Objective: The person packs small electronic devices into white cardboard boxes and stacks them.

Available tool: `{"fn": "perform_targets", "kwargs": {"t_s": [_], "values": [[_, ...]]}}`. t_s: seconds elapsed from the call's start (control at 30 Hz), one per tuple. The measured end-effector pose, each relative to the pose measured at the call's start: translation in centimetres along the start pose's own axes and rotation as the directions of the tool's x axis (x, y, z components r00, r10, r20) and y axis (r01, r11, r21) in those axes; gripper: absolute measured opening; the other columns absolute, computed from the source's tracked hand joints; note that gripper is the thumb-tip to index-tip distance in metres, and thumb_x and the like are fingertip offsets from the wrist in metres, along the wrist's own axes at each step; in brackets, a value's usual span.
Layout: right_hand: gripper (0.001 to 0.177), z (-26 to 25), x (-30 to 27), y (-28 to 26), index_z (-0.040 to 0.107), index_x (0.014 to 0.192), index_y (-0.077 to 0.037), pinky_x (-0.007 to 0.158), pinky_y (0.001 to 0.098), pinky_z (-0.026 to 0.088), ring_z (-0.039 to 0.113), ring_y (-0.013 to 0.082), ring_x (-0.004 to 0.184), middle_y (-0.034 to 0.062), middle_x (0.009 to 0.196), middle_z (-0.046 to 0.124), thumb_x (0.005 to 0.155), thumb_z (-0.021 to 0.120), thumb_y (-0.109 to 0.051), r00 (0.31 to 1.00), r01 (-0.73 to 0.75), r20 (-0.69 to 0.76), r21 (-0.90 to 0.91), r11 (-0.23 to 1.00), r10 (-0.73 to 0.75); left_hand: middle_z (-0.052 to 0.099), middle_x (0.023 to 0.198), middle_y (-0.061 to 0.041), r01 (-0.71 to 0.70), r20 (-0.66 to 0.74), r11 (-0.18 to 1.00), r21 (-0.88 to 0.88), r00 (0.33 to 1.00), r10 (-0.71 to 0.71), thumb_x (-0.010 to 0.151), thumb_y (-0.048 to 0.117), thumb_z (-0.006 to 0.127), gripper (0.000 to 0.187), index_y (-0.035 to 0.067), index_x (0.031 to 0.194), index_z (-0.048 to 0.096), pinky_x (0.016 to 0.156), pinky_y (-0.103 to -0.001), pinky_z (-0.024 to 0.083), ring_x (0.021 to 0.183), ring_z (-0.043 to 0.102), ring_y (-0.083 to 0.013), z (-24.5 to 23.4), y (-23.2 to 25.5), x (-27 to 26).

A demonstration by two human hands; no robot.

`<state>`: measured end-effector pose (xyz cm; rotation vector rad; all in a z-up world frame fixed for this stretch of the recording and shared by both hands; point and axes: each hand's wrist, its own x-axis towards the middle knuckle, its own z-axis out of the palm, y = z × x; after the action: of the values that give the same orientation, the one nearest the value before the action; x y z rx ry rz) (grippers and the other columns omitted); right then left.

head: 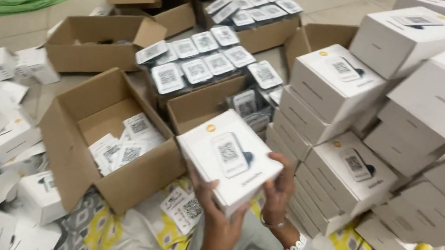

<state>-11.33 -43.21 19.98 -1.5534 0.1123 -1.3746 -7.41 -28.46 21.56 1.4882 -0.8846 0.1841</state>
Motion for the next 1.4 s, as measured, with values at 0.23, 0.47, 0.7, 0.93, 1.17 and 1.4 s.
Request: {"fn": "perform_targets", "kwargs": {"t_s": [0.23,0.47,0.7,0.93,1.17,1.4], "values": [[0.074,-16.5,0.2,-2.5,0.053,0.134,0.002,0.081,0.0261,0.048,0.058,0.0129,0.096,0.0097,0.118,0.057,0.104,0.054,-0.066,0.885,0.2,-0.304,-0.433,0.879,-0.351,-0.013,0.166,-0.039,-0.081,0.336,0.936,-0.343,0.92,0.203,0.092,-0.004,0.081,0.088,0.017,0.152,0.02,0.121,-0.062,0.03,0.157,-0.006,-0.0607,13.4,5.1,-2.7],[0.062,-19.4,2.3,-3.3,0.05,0.142,0.004,0.098,0.0365,0.048,0.058,0.0277,0.115,0.0186,0.128,0.059,0.114,0.044,-0.05,0.897,0.037,-0.222,-0.823,0.567,-0.381,0.007,0.164,-0.035,-0.217,0.426,0.975,-0.037,0.88,0.212,0.091,0.005,0.077,0.083,0.023,0.155,0.029,0.118,-0.062,0.036,0.153,0.018,-0.0551,18.2,5.3,-0.8],[0.032,-18.7,-0.2,1.7,0.065,0.127,-0.001,0.072,0.0367,0.047,0.056,0.0283,0.085,0.0193,0.117,0.06,0.095,0.072,-0.003,0.829,-0.27,-0.448,-0.845,0.462,-0.335,0.04,0.137,-0.022,-0.199,0.52,0.977,0.071,0.844,0.134,0.091,0.005,0.076,0.081,0.034,0.157,0.04,0.081,-0.044,0.056,0.099,0.063,-0.0299,20.3,2.8,-0.3],[0.038,-19.6,2.1,-0.3,0.06,0.135,0.001,0.088,0.0392,0.053,0.064,0.03,0.101,0.0181,0.119,0.061,0.097,0.064,0.004,0.882,-0.177,-0.351,-0.865,0.471,-0.314,0.043,0.118,-0.014,-0.166,0.549,0.984,-0.061,0.818,0.172,0.092,0.001,0.075,0.084,0.034,0.16,0.038,0.078,-0.046,0.05,0.093,0.06,-0.0292,22.1,3.4,1.3],[0.028,-17.1,-0.1,-1.8,0.06,0.127,0.003,0.098,0.0397,0.049,0.061,0.0287,0.109,0.0161,0.121,0.063,0.1,0.059,0.002,0.877,-0.084,-0.316,-0.843,0.531,-0.363,0.042,0.138,-0.021,-0.084,0.576,0.994,-0.062,0.811,0.105,0.091,0.005,0.072,0.089,0.017,0.163,0.021,0.088,-0.041,0.055,0.107,0.062,-0.0311,19.4,2.5,1.6],[0.012,-3.9,-3.4,-1.3,0.06,0.114,-0.003,0.102,0.0398,0.047,0.058,0.0279,0.109,0.0137,0.114,0.062,0.103,0.056,-0.002,0.966,0.214,-0.006,-0.543,0.812,-0.258,0.038,0.155,-0.025,0.096,0.257,0.933,0.345,0.947,-0.193,0.092,0.018,0.074,0.087,0.006,0.16,0.022,0.103,-0.047,0.049,0.133,0.052,-0.0421,2.1,-5.3,0.6]]}}
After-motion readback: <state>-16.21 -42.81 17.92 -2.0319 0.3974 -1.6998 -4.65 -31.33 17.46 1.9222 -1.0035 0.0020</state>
